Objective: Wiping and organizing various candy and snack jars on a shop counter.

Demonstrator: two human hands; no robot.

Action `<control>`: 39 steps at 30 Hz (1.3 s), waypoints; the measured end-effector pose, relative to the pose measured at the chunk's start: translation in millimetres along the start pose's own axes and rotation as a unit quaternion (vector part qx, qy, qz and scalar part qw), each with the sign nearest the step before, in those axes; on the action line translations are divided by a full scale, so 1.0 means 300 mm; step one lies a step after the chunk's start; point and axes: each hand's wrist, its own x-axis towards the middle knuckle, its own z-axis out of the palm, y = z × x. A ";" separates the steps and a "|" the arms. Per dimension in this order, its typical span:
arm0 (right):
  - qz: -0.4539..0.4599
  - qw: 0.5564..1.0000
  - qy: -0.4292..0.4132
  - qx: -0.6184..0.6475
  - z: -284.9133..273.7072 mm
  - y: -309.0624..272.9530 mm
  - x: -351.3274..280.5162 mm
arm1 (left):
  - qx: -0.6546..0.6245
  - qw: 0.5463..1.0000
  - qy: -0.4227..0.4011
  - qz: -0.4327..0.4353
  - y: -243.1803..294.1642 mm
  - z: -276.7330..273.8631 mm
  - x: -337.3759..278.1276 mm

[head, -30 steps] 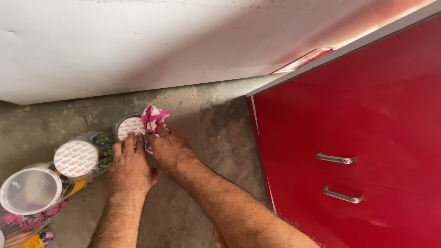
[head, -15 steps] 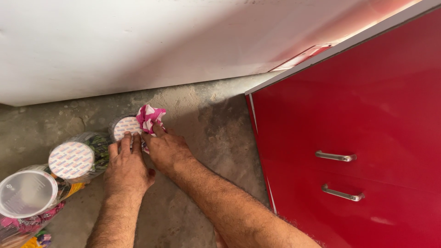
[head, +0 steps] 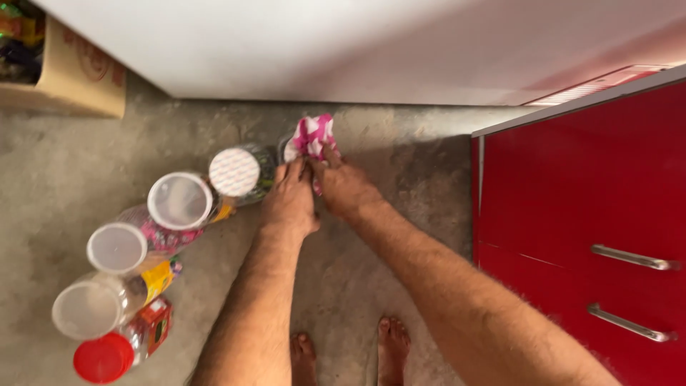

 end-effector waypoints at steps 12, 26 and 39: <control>0.027 0.995 -0.059 -0.081 -0.062 -0.051 -0.032 | 0.035 0.995 -0.077 -0.044 0.031 -0.034 -0.021; -0.003 0.999 0.003 -0.047 0.008 -0.027 0.002 | -0.013 0.998 0.054 -0.011 -0.011 0.043 -0.021; -0.036 0.998 0.056 -0.020 0.000 -0.043 -0.019 | -0.074 0.980 0.183 0.014 -0.044 0.122 -0.015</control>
